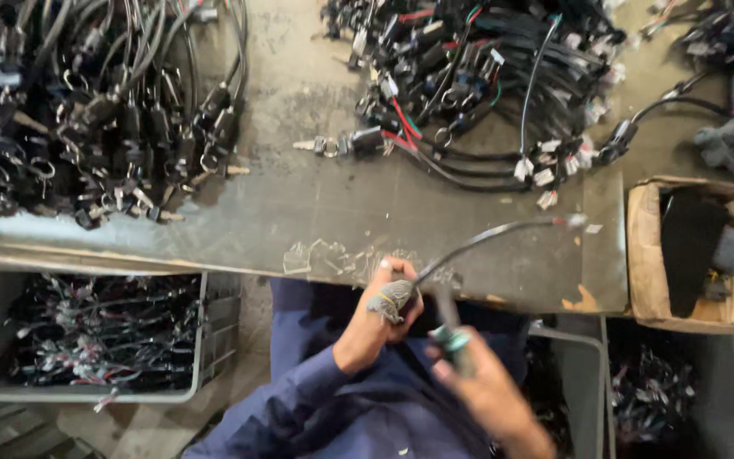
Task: The person repeatedly strips the outer insulation from black wires using pliers, then cuts the wires and discards the stripped pieces. The process is repeated for multiple wires taken from a pile on the table.
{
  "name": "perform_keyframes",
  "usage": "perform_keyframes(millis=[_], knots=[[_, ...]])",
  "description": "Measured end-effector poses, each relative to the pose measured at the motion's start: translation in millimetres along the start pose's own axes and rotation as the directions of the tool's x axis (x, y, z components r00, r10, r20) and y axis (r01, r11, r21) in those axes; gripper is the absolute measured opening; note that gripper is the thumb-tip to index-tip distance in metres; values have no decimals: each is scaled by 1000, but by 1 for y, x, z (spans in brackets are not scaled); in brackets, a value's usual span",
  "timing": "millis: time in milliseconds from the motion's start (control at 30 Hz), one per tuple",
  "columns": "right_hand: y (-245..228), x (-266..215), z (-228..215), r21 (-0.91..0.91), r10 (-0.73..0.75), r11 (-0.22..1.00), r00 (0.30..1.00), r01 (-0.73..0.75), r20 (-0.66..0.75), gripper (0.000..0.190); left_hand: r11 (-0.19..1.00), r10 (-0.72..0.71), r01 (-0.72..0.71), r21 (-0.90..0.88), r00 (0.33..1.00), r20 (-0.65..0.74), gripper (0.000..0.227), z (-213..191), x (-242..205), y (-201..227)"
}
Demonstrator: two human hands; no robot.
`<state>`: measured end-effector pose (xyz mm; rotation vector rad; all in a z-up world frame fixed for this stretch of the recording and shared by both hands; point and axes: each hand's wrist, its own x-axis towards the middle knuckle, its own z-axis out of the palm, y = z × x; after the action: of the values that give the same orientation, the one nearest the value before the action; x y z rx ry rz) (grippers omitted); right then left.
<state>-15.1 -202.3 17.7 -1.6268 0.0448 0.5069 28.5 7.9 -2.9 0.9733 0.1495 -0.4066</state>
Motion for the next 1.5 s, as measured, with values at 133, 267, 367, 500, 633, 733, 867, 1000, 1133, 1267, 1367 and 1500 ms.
perform_keyframes(millis=[133, 267, 367, 500, 633, 733, 867, 1000, 1133, 1267, 1367, 1500], knots=[[18, 1, 10, -356, -438, 819, 891, 450, 120, 52, 992, -117, 117, -54, 993, 8, 25, 11, -15, -2], [11, 15, -21, -541, -495, 643, 833, 542, 246, 45, 996, 5, -14, 91, 995, 97, 21, 17, -38, -4], [-4, 29, -31, -680, -447, 528, 847, 509, 287, 50, 753, 427, -478, 452, 878, 216, 30, 18, -44, -3], [-32, 43, -29, -686, -429, 511, 846, 518, 318, 51, 998, -35, 37, -50, 999, 37, 24, 9, -30, 0], [-52, 27, -23, -687, -415, 559, 874, 464, 252, 62, 998, -37, 35, 52, 999, 38, 40, 4, -26, 2], [-52, 16, -15, -717, -378, 563, 899, 411, 219, 66, 799, 205, -197, 568, 977, 52, 46, 4, -26, 4], [-34, 7, -9, -698, -401, 584, 895, 414, 195, 72, 613, 240, -249, 750, 963, 124, 43, 7, -23, 6], [-13, -3, -6, -689, -417, 611, 899, 389, 137, 70, 517, 438, -449, 729, 870, 225, 45, 7, -22, 5], [-5, 8, -12, -696, -368, 633, 923, 339, 115, 67, 657, 283, -302, 691, 948, 146, 40, 6, -20, 7], [0, 9, -12, -617, -303, 713, 940, 333, 157, 66, 615, 321, -343, 710, 931, 171, 41, 7, -26, 9], [-3, 10, -10, -589, -308, 730, 937, 345, 166, 69, 631, 308, -315, 709, 940, 144, 41, 10, -27, 16], [-11, 11, -9, -696, -404, 581, 892, 422, 204, 70, 588, 232, -244, 771, 964, 129, 42, 12, -34, 24]])
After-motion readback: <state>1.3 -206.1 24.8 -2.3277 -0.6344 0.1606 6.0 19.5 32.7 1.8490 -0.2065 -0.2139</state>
